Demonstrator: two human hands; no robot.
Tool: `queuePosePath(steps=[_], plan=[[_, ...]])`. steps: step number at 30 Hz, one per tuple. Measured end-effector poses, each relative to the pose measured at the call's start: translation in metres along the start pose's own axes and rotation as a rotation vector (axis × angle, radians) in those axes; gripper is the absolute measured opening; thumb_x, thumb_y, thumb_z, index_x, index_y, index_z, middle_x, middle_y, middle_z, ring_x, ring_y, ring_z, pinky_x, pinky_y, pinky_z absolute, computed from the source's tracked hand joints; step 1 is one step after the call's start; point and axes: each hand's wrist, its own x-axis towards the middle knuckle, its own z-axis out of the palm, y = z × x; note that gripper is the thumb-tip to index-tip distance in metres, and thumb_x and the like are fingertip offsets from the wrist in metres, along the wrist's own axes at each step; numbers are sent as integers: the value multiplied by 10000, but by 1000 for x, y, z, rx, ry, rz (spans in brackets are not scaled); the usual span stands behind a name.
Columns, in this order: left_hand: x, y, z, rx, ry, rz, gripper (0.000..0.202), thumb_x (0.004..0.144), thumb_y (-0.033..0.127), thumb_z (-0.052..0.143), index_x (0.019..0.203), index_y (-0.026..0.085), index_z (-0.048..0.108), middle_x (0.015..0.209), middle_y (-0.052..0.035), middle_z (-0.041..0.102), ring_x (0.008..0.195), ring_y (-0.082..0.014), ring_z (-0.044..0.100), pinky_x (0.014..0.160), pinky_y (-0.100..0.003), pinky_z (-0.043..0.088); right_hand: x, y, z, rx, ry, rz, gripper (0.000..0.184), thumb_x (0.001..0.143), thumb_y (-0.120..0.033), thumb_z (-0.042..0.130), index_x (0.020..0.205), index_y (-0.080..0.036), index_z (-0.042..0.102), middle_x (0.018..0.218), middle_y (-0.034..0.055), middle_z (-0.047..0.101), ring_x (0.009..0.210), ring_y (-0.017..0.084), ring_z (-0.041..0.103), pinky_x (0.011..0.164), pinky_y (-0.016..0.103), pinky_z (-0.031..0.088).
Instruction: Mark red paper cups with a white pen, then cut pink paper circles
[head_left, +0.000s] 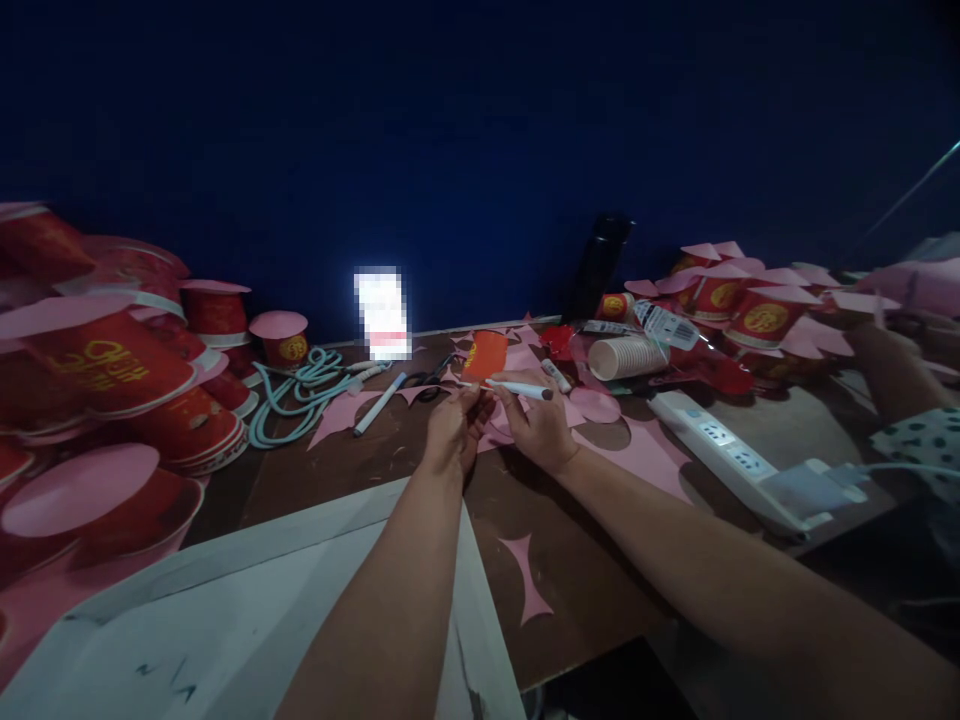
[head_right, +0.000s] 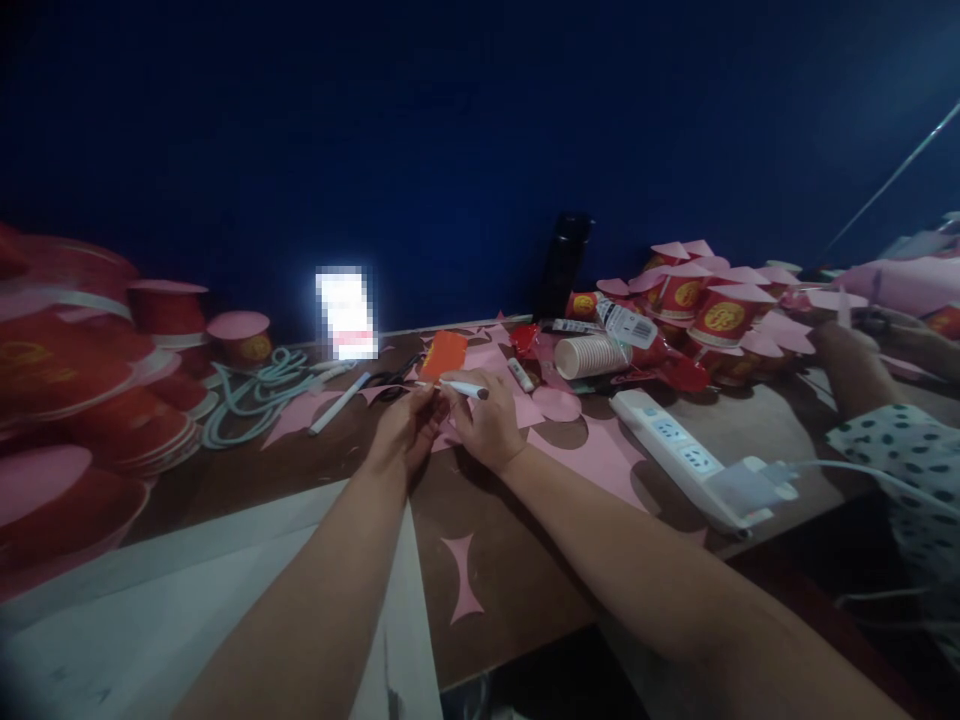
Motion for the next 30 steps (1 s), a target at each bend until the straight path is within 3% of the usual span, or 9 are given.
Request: queuePosePath(steps=[30], plan=[[3, -1, -1, 14, 4, 0, 79, 736, 48, 612, 679, 103, 615, 612, -20, 629, 563, -70, 604, 654, -188, 512, 0, -1, 0, -18, 21, 5, 160, 899, -272, 506, 993, -214, 622, 969, 55, 697, 931, 201, 620, 865, 370, 424]])
